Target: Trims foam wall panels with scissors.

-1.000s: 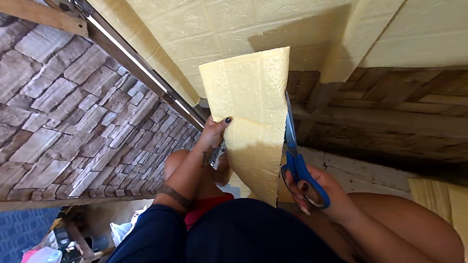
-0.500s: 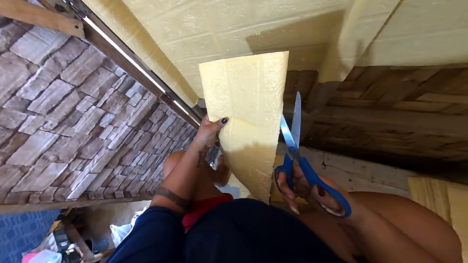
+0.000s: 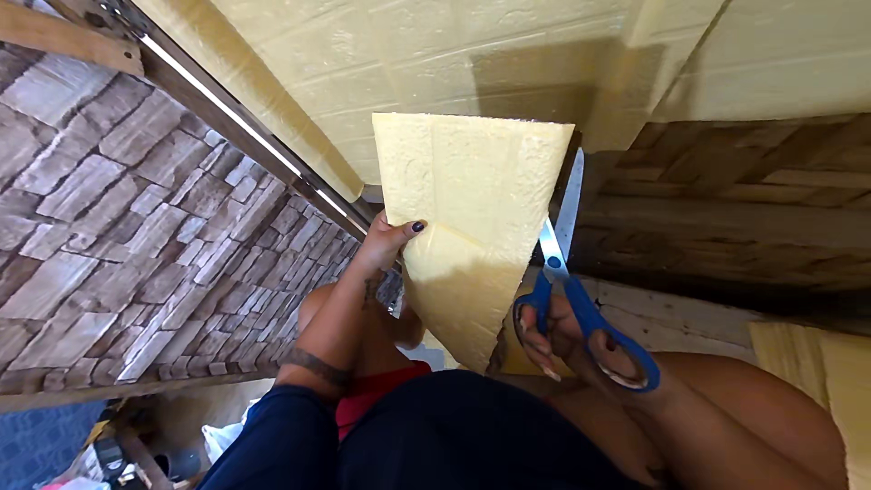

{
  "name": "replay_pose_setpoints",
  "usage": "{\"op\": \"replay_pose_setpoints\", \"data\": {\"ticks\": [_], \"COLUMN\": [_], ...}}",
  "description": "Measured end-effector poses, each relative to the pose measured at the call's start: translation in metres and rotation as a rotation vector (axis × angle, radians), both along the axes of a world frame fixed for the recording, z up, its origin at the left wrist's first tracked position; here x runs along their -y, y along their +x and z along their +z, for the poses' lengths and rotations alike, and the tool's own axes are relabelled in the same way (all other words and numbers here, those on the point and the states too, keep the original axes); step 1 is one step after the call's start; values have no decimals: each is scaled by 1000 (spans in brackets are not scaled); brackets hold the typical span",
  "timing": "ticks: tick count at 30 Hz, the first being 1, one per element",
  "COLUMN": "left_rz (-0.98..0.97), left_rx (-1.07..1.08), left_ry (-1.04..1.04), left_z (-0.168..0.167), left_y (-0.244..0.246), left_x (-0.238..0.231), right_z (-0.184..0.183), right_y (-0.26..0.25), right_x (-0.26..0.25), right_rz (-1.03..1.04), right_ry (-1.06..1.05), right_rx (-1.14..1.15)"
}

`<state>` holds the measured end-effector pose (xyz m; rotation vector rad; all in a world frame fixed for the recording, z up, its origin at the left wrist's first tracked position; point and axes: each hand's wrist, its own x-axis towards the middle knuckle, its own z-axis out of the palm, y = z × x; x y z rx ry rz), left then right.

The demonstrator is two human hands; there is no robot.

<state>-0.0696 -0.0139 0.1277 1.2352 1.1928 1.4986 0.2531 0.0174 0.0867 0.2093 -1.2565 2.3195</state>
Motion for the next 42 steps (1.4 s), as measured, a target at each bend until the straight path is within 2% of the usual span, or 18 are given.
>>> {"op": "replay_pose_setpoints", "data": {"ticks": [7,20,31,42], "left_rz": [-26,-55,-47,-56], "left_rx": [45,48,67,83], "left_ry": [-5,-39,-18,-8], "left_z": [-7,-10,-13,-16], "left_y": [3,14,20,26], "left_x": [-1,4,2,-1], "right_z": [-1,16,2,18], "right_y": [-1,-2,-2,-3], "right_x": [9,20,17,25], "right_rz": [-90,-235,-128,-232], "right_ry": [-67,-106,-115,-132], "right_rx": [-19,102,-30,100]}}
